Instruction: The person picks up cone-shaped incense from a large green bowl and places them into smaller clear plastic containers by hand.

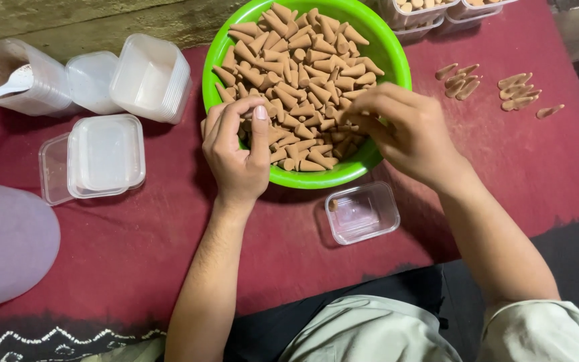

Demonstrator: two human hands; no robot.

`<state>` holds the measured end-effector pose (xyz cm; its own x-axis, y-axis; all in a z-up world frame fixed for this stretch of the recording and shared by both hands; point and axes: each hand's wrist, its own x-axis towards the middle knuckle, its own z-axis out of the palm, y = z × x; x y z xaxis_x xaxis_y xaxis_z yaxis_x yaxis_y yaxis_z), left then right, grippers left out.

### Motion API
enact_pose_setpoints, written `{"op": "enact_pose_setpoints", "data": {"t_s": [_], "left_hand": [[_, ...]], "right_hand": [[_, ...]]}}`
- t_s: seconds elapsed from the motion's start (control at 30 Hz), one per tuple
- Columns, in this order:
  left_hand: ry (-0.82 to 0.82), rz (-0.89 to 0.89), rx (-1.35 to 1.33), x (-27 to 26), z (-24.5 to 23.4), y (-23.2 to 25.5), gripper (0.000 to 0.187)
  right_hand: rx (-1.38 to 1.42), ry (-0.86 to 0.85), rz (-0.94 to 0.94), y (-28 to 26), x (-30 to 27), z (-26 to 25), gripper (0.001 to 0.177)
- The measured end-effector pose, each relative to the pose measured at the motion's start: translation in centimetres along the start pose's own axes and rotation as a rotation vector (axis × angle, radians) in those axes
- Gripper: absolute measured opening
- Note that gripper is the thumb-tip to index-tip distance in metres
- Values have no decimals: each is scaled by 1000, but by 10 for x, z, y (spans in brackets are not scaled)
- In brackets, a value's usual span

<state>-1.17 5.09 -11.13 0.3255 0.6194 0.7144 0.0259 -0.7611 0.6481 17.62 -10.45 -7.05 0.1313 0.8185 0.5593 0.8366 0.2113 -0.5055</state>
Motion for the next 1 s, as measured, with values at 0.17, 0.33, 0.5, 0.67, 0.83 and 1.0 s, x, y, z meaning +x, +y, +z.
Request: {"op": "enact_pose_setpoints", "data": {"t_s": [0.17, 0.33, 0.5, 0.67, 0.83, 1.0], "left_hand": [[-15, -3, -1, 2, -2, 4, 11], [-19, -3, 13, 0, -3, 3, 12], [-24, -3, 7, 1, -3, 4, 12], [-15, 2, 7, 1, -2, 2, 12], [-15, -4, 5, 1, -2, 3, 11], [-8, -2, 4, 1, -1, 2, 12]], "right_hand": [[-53, -112, 18, -54, -38, -38, 13], [-249, -240, -48, -57, -73, -36, 9], [-439, -270, -108, -38, -91, -20, 15], [-493, -253, -134, -33, -92, -16, 18], [-478, -264, -114, -36, -87, -16, 19], [-345, -211, -62, -39, -75, -27, 7]]}}
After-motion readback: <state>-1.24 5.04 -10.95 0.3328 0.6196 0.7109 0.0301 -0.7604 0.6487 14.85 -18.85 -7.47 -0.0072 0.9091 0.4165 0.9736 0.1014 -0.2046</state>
